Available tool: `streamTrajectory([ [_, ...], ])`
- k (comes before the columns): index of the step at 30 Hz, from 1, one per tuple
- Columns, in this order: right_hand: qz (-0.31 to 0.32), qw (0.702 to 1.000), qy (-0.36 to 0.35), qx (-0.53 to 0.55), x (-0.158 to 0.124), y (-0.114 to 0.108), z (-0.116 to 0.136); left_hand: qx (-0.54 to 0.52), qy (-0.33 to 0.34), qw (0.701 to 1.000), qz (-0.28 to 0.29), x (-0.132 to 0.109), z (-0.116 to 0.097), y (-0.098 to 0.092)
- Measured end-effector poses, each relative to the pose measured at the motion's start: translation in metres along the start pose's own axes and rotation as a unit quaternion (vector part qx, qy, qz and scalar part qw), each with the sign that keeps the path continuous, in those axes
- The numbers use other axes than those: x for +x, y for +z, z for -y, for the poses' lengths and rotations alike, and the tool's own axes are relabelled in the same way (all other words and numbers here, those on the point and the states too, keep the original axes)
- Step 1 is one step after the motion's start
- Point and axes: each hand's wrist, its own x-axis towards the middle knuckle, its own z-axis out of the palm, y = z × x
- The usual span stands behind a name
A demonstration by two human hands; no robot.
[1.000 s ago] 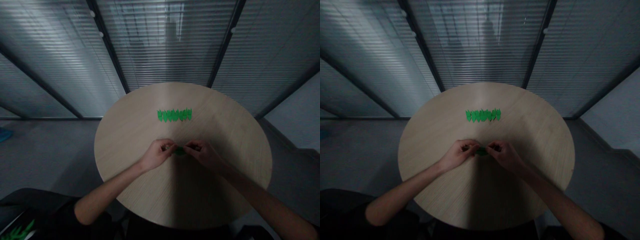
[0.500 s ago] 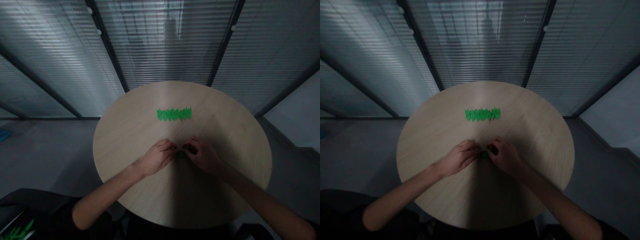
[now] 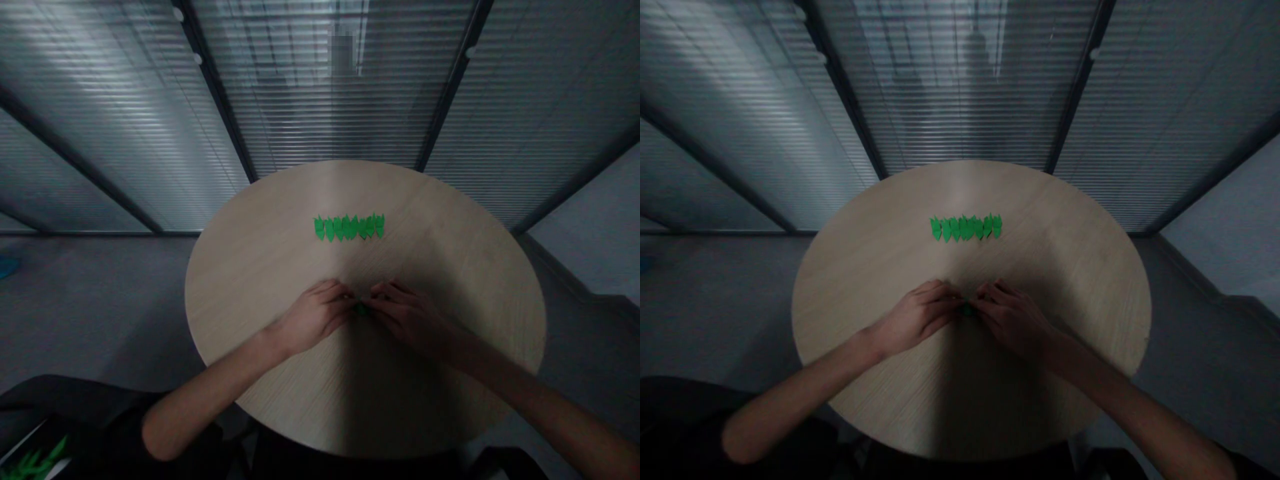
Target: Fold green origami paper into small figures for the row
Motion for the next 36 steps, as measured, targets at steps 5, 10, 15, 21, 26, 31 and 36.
streamTrajectory([
  [5,-0.001,1.0,0.002,0.005,0.002,0.001,0.001,0.003,-0.008,0.999,-0.036,0.0,-0.002,0.001],
  [10,0.009,0.999,0.007,-0.035,0.003,0.0,0.007,0.0,0.013,1.0,-0.023,0.002,-0.003,0.003],
  [15,0.011,1.0,0.005,-0.011,0.001,0.0,0.008,0.009,-0.001,0.999,-0.035,0.0,-0.004,0.006],
  [21,0.009,0.995,0.036,0.088,0.002,0.0,0.001,-0.004,-0.01,1.0,-0.008,0.001,-0.006,0.004],
  [26,-0.012,0.992,0.044,0.12,0.002,0.005,-0.002,0.009,0.012,1.0,0.0,-0.002,-0.006,0.001],
  [31,-0.054,0.987,0.057,0.142,-0.001,0.009,-0.004,0.016,0.02,1.0,0.005,-0.003,-0.006,0.0],
  [36,-0.037,0.995,0.027,0.092,-0.002,0.009,-0.004,0.002,0.01,1.0,0.003,0.002,-0.006,0.002],
])
